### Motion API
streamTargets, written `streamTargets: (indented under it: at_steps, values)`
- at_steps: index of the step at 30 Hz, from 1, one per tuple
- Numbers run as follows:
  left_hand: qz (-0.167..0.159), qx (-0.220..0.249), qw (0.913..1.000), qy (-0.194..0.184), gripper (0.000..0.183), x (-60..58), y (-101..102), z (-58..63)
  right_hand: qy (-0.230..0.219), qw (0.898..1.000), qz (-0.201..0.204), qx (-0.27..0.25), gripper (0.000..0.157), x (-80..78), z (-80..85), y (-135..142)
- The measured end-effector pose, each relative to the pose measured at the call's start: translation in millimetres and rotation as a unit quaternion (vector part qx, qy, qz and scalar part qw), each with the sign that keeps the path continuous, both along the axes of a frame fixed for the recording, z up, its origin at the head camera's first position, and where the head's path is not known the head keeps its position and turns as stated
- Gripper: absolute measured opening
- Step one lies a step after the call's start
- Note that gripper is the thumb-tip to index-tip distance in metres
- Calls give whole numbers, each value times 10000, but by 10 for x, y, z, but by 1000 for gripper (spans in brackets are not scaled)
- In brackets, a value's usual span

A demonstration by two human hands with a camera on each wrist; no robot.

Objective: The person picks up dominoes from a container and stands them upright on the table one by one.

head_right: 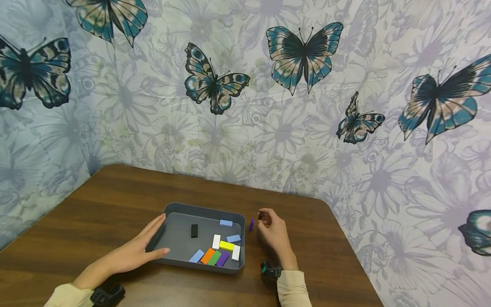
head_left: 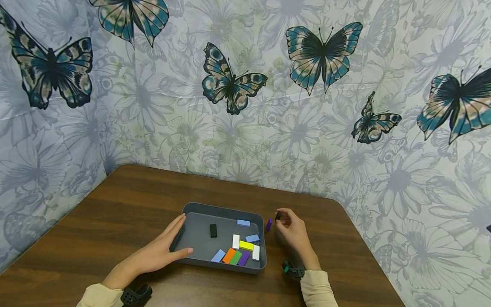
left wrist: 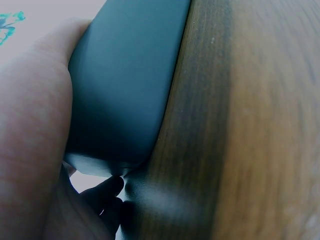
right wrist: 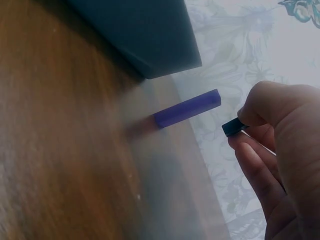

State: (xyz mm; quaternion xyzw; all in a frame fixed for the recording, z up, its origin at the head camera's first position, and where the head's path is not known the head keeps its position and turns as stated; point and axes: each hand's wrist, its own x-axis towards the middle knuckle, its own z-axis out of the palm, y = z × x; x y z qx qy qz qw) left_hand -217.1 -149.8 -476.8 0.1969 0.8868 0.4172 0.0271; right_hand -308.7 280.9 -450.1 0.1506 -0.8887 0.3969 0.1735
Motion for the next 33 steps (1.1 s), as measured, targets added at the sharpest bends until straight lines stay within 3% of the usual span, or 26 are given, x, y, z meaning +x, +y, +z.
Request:
streamTargets:
  at_steps: [12,21,33]
  values:
    - [12,48,10000,-1,103,10,10,8,110,9999,76,84,35,-53,-117,31]
    - [46,-10,10000,38,104,20,18,6,-151,9998,106,107,34,-48,-177,23]
    - [1,10,10000,52,105,13,-1,11,-172,9995,198,159,33,-29,-225,36]
